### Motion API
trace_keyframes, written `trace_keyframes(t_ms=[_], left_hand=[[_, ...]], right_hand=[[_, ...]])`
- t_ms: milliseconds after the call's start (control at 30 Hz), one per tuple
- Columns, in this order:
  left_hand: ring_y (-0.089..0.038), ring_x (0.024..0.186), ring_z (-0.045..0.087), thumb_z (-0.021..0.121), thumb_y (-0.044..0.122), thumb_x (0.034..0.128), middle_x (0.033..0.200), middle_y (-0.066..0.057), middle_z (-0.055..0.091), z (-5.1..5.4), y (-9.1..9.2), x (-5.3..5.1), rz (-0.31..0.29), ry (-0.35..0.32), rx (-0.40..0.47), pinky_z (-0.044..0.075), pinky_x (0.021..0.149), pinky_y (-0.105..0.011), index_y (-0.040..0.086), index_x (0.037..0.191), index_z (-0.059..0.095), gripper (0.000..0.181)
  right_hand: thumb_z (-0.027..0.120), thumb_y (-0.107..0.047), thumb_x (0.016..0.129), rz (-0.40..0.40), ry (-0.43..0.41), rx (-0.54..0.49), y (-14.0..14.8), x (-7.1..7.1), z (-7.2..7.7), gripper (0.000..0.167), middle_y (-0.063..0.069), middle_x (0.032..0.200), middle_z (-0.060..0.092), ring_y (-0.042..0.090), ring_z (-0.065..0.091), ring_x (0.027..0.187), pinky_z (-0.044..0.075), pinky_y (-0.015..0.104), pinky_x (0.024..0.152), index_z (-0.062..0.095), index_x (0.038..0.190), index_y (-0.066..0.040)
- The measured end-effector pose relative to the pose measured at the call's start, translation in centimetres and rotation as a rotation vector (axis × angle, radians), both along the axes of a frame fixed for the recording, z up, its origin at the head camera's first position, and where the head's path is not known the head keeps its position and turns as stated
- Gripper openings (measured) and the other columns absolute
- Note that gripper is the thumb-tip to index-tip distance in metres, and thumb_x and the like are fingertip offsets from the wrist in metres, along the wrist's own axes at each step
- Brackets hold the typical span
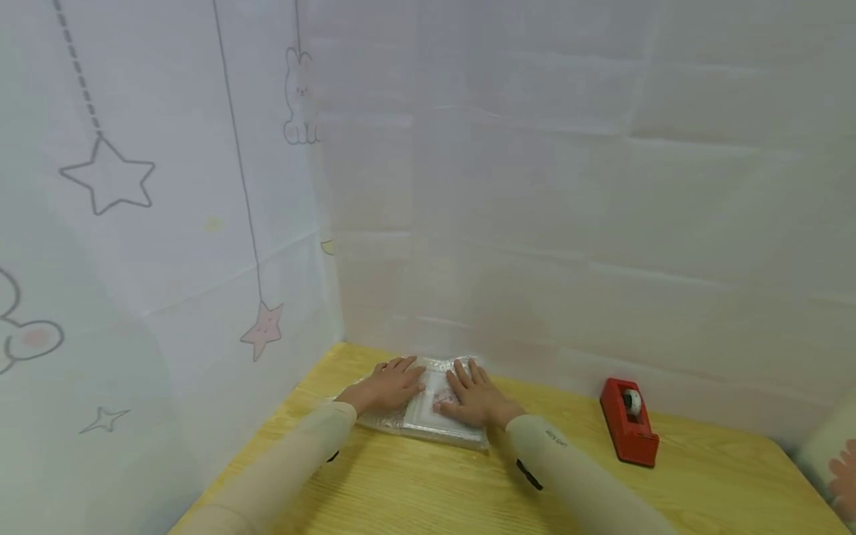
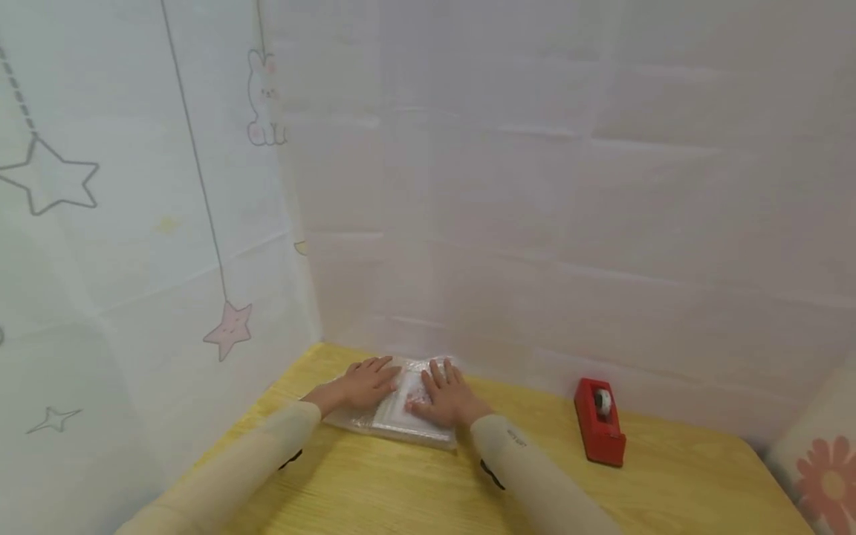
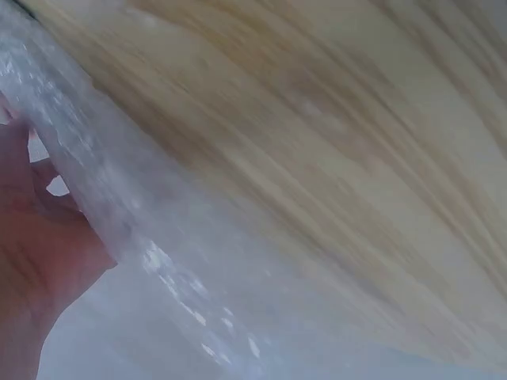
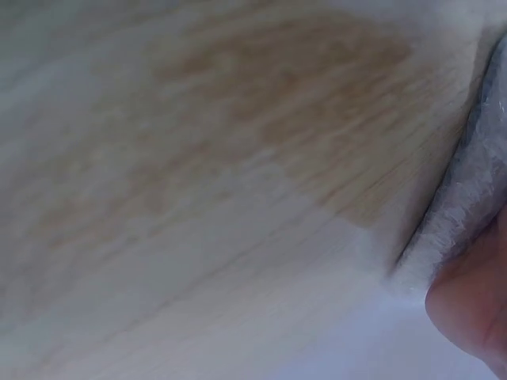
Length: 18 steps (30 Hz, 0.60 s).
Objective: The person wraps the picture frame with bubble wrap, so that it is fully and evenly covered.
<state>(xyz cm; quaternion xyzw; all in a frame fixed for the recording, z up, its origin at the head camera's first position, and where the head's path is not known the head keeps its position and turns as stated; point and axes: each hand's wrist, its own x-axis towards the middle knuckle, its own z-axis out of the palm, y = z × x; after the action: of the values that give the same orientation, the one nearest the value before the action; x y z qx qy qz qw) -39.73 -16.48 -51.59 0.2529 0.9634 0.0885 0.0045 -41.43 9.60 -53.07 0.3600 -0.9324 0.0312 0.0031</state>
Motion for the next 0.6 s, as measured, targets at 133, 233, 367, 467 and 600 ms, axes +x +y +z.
trace_keyframes(t_ms=[133,233,367,467,600], left_hand=[[-0.043,0.146,0.026,0.033,0.048,0.1105,0.162,-0.021,0.028,0.4,-1.4,0.1,0.098,-0.019,-0.005,0.021,0.111,-0.066,0.006,0.159,0.033,0.064],[-0.046,0.141,0.031,0.036,0.048,0.1102,0.154,-0.025,0.035,0.4,-2.3,-0.1,0.178,-0.016,-0.006,0.025,0.109,-0.066,0.002,0.156,0.036,0.065],[-0.046,0.133,0.039,0.042,0.045,0.1094,0.142,-0.023,0.045,0.6,-3.4,-0.1,0.275,-0.021,0.019,0.031,0.106,-0.064,0.001,0.149,0.048,0.059],[-0.045,0.130,0.045,0.047,0.042,0.1086,0.139,-0.021,0.053,0.9,-4.5,0.0,0.307,-0.073,0.117,0.034,0.104,-0.064,0.001,0.143,0.055,0.054],[-0.040,0.122,0.056,0.051,0.034,0.1079,0.134,-0.019,0.059,1.3,-6.2,0.3,0.290,-0.182,0.277,0.044,0.098,-0.058,-0.002,0.137,0.059,0.046]], right_hand=[[0.034,-0.071,0.100,0.017,-0.021,-0.059,0.2,0.2,0.2,0.093,0.025,0.166,0.009,0.050,0.001,0.150,0.006,0.059,0.118,0.023,0.161,-0.001],[0.036,-0.070,0.100,0.015,-0.020,-0.074,0.2,0.3,0.4,0.093,0.024,0.166,0.009,0.050,0.001,0.150,0.006,0.059,0.118,0.023,0.161,-0.002],[0.037,-0.068,0.101,0.002,-0.009,-0.032,0.2,0.6,0.8,0.090,0.023,0.166,0.010,0.049,0.004,0.150,0.011,0.058,0.118,0.023,0.161,-0.003],[0.035,-0.070,0.101,0.002,-0.016,-0.028,0.2,0.6,0.7,0.091,0.023,0.166,0.010,0.048,0.004,0.150,0.012,0.058,0.118,0.023,0.162,-0.003],[0.034,-0.072,0.100,0.006,-0.013,-0.038,0.1,0.6,0.6,0.093,0.023,0.166,0.009,0.048,0.004,0.150,0.012,0.058,0.118,0.023,0.162,-0.004]])
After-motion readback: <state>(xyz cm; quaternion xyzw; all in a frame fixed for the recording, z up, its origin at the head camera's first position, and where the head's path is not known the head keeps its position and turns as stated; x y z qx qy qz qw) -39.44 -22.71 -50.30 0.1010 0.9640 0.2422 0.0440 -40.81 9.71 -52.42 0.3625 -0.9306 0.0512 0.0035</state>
